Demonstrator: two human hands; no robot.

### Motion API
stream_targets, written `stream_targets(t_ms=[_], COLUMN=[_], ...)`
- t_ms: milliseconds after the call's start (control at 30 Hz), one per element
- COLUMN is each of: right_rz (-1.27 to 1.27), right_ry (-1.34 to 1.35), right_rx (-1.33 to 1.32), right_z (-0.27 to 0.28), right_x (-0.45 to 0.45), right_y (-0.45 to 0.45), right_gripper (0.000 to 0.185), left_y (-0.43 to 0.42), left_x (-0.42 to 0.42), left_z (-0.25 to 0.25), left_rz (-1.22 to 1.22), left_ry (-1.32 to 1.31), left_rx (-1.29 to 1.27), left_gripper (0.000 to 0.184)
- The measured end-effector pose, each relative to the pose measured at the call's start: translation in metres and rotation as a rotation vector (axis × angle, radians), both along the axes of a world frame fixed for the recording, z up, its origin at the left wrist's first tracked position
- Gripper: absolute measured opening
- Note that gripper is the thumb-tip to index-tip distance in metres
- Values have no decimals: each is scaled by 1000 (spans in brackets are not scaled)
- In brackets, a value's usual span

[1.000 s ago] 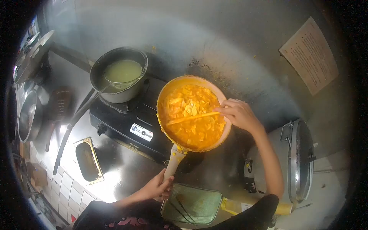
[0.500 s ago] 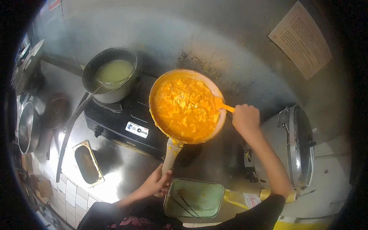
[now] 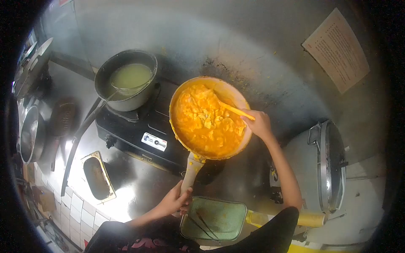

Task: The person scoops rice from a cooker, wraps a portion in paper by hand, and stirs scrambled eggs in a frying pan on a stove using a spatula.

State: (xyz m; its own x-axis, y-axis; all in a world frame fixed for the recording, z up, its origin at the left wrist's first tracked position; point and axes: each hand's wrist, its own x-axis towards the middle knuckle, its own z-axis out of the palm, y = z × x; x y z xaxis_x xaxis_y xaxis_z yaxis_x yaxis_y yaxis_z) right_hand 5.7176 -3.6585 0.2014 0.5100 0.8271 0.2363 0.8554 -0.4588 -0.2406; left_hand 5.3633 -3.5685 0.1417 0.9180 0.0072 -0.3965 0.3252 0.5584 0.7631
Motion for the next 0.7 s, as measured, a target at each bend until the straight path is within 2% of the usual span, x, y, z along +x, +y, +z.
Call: stream_targets(t_ms=[67,267,400,500,567,700], right_rz=[16,167,157,42,43,170], right_ry=[-26,-235,-228,-257,-339,-254], right_rx=[-12,-130,-162,-168,-317,-468], right_z=[10,42,70,106,136,169], right_x=[-18,-63,-83,-97,-104,-117], right_y=[-4,-29,-40,-45,-45,-34], right_gripper=[28,23,22,22,22,20], left_y=[0,0,-1,-1,-2,-1], left_x=[1,2,0,0,0,0], left_z=[0,5,-1,0,-2,1], left_rz=[32,51,35,54,46,31], left_ry=[30,28,14,33,89,91], left_rx=[-115,-177,-226,-325,-417,-375], left_gripper=[18,19,21,24,25,26])
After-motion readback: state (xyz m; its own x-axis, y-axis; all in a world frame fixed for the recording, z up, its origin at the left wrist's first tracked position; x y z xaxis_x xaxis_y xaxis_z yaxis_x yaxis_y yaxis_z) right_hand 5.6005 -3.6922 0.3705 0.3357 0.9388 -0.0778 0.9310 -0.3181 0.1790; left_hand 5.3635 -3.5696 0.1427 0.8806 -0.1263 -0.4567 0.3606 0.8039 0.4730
